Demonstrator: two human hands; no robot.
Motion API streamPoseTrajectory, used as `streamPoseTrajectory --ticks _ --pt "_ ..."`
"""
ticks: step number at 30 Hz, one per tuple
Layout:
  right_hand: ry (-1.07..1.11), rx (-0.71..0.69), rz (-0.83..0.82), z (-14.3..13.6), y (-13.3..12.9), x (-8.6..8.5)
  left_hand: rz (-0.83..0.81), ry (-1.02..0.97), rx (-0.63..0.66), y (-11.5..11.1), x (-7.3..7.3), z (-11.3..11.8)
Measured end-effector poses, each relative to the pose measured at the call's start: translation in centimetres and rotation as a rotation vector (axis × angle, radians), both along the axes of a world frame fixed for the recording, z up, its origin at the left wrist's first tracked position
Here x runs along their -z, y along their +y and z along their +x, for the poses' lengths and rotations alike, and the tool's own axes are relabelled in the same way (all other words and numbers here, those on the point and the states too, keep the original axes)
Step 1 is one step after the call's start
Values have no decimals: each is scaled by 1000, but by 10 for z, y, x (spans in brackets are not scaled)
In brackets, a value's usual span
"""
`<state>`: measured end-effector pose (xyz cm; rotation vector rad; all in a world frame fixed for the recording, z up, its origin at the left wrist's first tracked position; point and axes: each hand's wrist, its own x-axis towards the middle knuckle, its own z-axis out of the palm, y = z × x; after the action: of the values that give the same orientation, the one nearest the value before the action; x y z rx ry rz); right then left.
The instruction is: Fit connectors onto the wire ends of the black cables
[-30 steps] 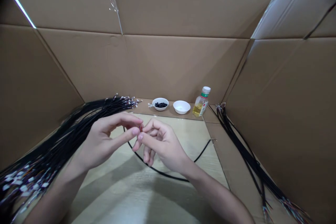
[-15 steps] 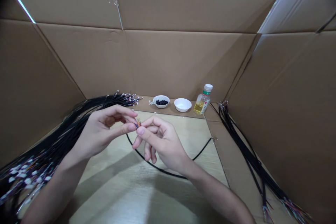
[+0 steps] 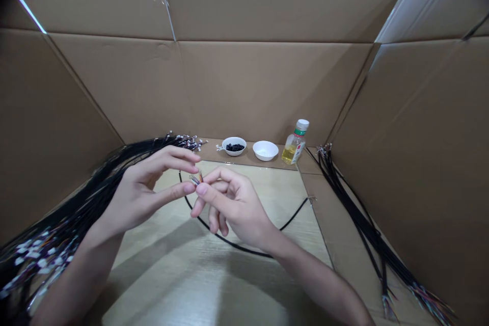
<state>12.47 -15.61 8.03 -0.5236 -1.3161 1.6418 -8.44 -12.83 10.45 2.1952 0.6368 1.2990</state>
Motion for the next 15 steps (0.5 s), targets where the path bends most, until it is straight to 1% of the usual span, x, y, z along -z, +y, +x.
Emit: streamPoseTrajectory --ticks 10,15 --pt "-26 -11 -9 0 -1 -1 -11 61 -19 -1 -4 -8" --pt "-45 0 -17 0 0 -1 2 55 -9 -2 -5 -8"
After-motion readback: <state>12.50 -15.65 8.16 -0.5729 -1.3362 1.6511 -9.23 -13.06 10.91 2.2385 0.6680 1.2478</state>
